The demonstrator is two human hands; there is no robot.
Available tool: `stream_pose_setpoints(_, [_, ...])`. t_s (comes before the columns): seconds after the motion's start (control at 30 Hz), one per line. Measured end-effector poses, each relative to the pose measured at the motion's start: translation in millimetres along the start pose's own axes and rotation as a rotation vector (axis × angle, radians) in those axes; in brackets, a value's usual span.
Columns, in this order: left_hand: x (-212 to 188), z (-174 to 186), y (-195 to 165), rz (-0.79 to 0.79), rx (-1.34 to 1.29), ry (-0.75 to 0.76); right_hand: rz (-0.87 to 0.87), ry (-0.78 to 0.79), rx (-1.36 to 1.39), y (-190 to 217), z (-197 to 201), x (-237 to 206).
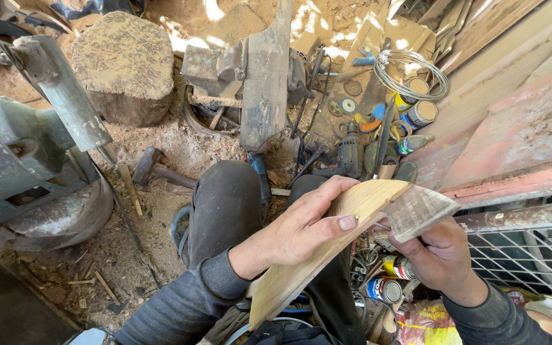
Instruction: The person uses an angle grinder to smooth a curved wooden piece, then inserts metal rods into pre-drilled holes to join two wooden parts. They use a drill to create holes, pliers to cut and bend the rods, and a hammer to secure the assembly.
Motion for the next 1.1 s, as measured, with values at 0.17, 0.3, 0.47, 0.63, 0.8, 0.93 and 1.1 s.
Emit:
stream_pose_setpoints(0.17, [-2.2, 0.0, -16.7, -0.138, 0.190, -0.020, 0.009, 0.009, -0.032, 9.2, 1.0, 7.7])
stream_pose_setpoints(0.3, [-4.0, -5.3, -28.8, -0.190, 0.456, -0.093, -0.011, 0.015, -0.008, 21.1, -1.0, 21.1])
stream_pose_setpoints(0.47, [-6.9, 15.0, -43.8, -0.111, 0.575, -0.282, 0.128, -0.090, -0.512, 56.2, 3.7, 43.2])
stream_pose_setpoints(0.63, [-53.1, 115.6, -77.4, -0.372, 0.149, -0.622, 0.146, -0.240, -0.555, 68.2, -7.5, 14.3])
stream_pose_setpoints(0.8, [-81.2, 172.2, -30.6, -0.708, -0.389, -0.732, 0.008, 0.466, -0.162, 38.9, -168.6, -49.4])
stream_pose_setpoints(0.93, [-76.6, 132.8, 83.0, -0.432, -0.705, -0.871, 0.052, 0.606, -0.357, 32.8, -221.8, -88.1])
stream_pose_setpoints(1.1, [-75.0, 80.8, 191.0, -0.140, -0.891, -0.819, 0.018, 0.653, -0.329, 30.3, -232.7, -96.5])
Point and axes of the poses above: each hand's wrist, its own x-axis towards the middle knuckle, its own z-axis out of the back of the hand, y = z × x, the point moved 9 cm from there along x, towards the middle knuckle, and after that the axes turned 9 degrees about -x, right-handed, at the moved point
